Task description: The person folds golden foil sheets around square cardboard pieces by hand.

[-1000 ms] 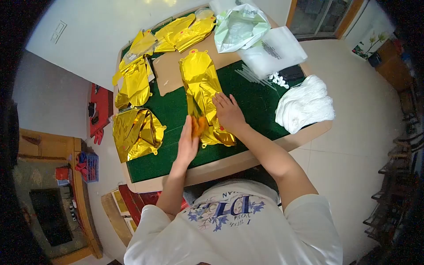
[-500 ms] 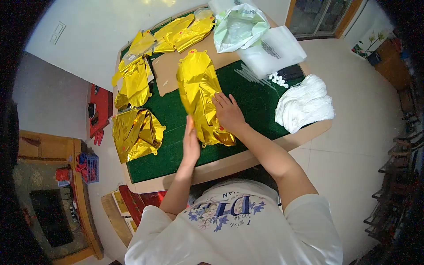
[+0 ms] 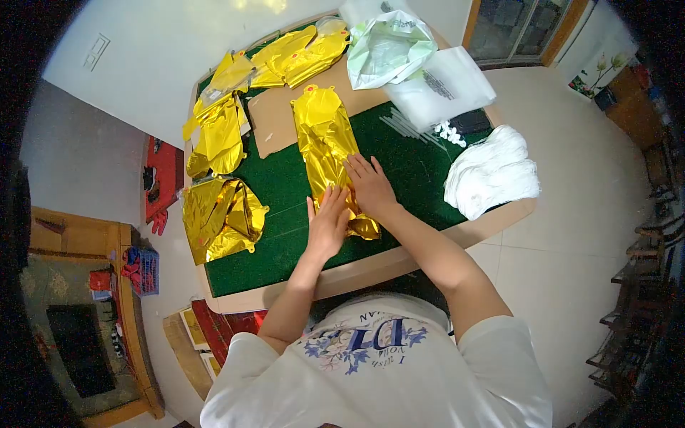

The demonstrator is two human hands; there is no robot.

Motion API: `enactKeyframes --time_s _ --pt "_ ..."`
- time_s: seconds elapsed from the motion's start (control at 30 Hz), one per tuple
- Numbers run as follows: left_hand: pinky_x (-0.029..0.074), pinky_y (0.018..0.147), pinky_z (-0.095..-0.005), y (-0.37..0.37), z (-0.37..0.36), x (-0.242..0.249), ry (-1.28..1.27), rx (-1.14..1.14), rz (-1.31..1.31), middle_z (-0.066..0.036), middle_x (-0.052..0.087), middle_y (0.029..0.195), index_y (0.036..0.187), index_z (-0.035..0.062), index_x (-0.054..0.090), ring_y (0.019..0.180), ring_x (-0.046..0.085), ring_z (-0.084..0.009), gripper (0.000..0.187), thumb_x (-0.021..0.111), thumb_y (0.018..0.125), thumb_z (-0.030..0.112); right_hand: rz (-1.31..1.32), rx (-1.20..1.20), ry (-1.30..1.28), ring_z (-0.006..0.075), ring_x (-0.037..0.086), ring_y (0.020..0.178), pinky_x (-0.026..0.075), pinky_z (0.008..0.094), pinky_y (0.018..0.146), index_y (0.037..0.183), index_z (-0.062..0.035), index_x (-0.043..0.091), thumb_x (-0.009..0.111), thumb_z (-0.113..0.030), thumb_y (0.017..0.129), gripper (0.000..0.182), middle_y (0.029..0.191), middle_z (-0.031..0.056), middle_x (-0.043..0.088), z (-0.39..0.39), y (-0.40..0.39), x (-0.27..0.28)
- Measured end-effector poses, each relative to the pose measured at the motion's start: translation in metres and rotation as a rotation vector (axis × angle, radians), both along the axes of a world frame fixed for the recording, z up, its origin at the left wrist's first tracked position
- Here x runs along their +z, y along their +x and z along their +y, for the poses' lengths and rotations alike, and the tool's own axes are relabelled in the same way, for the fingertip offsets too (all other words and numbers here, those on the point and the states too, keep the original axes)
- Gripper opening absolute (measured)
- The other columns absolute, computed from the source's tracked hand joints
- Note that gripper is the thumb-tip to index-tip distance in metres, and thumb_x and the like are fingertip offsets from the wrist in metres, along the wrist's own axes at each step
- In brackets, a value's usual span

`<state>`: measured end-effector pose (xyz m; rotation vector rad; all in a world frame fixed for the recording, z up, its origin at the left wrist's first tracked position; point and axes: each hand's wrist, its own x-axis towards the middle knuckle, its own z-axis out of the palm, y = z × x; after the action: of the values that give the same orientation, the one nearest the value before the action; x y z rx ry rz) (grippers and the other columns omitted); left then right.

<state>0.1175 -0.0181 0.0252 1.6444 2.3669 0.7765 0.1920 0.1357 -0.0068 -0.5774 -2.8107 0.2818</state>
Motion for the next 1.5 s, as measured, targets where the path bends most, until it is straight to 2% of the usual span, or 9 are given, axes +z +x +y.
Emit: enactKeyframes --time_s 0.13,0.2,0.23,1.0,1.1,1.17,1.27,1.4,1.5 --pt "0.019 0.114 -0.0522 -0.030 -0.003 -0.008 0.085 -0.057 -0.206 -0.015 0.048 0.139 0.131 0.0066 0.054 0.137 0.036 -0.0313 0.038 0.050 0.095 0.018 -0.016 -0.004 -0.009 0.0232 0.026 0.142 0.017 0.0435 0.116 0.141 -0.0035 0.039 0.053 -0.018 0.088 0.057 0.149 0.0117 0.036 -0.001 -0.001 0.001" --pt "0.022 0.114 -0.0495 -0.037 0.001 0.000 0.098 -0.094 0.143 -0.013 0.050 0.138 0.128 0.0100 0.058 0.136 0.037 -0.0303 0.035 0.049 0.095 0.016 -0.011 -0.008 -0.014 0.0233 0.027 0.142 0.017 0.0437 0.116 0.141 -0.0035 0.040 0.053 -0.018 0.088 0.056 0.149 0.0118 0.036 -0.002 -0.002 0.000" --pt "0.023 0.114 -0.0493 -0.041 0.002 -0.004 0.070 -0.101 0.179 -0.013 0.048 0.140 0.129 0.0124 0.057 0.137 0.037 -0.0301 0.036 0.052 0.094 0.017 0.007 -0.011 0.000 0.0237 0.029 0.141 0.019 0.0439 0.116 0.139 -0.0043 0.042 0.051 -0.016 0.089 0.053 0.148 0.0115 0.038 -0.002 -0.002 0.000" --pt "0.023 0.114 -0.0479 -0.025 0.012 -0.020 0.016 -0.097 0.272 -0.014 0.040 0.146 0.141 0.0149 0.045 0.138 0.033 -0.0294 0.053 0.054 0.093 0.035 0.056 -0.013 -0.045 0.0246 0.034 0.138 0.021 0.0458 0.115 0.134 -0.0040 0.048 0.046 -0.013 0.094 0.041 0.144 0.0118 0.043 0.001 -0.005 -0.001" --pt "0.023 0.114 -0.0476 -0.026 0.013 -0.021 0.031 -0.093 0.266 -0.014 0.039 0.146 0.140 0.0149 0.045 0.138 0.033 -0.0286 0.052 0.054 0.094 0.035 0.135 -0.010 -0.140 0.0265 0.035 0.138 0.021 0.0468 0.115 0.134 -0.0045 0.048 0.042 -0.012 0.095 0.040 0.143 0.0129 0.045 0.009 -0.007 -0.007" --pt "0.022 0.114 -0.0473 -0.026 0.013 -0.021 0.009 -0.098 0.265 -0.013 0.038 0.147 0.140 0.0141 0.045 0.139 0.032 -0.0276 0.050 0.052 0.095 0.034 0.215 -0.049 -0.496 0.0285 0.035 0.137 0.021 0.0481 0.114 0.134 -0.0052 0.048 0.040 -0.012 0.097 0.039 0.141 0.0145 0.046 0.015 -0.009 -0.002" --pt "0.021 0.115 -0.0470 -0.026 0.012 -0.021 -0.016 -0.103 0.277 -0.013 0.036 0.148 0.140 0.0137 0.045 0.140 0.030 -0.0271 0.050 0.050 0.095 0.036 0.231 -0.054 -0.546 0.0299 0.037 0.136 0.021 0.0489 0.114 0.135 -0.0050 0.047 0.040 -0.013 0.097 0.039 0.140 0.0151 0.047 0.014 -0.008 0.006" --pt "0.020 0.115 -0.0464 -0.026 0.013 -0.024 -0.044 -0.099 0.313 -0.012 0.035 0.149 0.141 0.0114 0.042 0.141 0.028 -0.0266 0.053 0.047 0.096 0.038 0.204 -0.005 -0.278 0.0289 0.036 0.136 0.022 0.0485 0.114 0.134 -0.0051 0.049 0.044 -0.010 0.094 0.040 0.141 0.0139 0.046 0.006 -0.006 -0.004" --pt "0.022 0.114 -0.0468 -0.028 0.012 -0.020 0.024 -0.079 0.207 -0.015 0.035 0.148 0.139 0.0061 0.043 0.139 0.030 -0.0297 0.050 0.050 0.095 0.028 0.149 0.027 -0.086 0.0290 0.036 0.136 0.022 0.0491 0.114 0.136 -0.0060 0.046 0.046 -0.010 0.093 0.043 0.141 0.0134 0.045 0.001 -0.005 -0.004"
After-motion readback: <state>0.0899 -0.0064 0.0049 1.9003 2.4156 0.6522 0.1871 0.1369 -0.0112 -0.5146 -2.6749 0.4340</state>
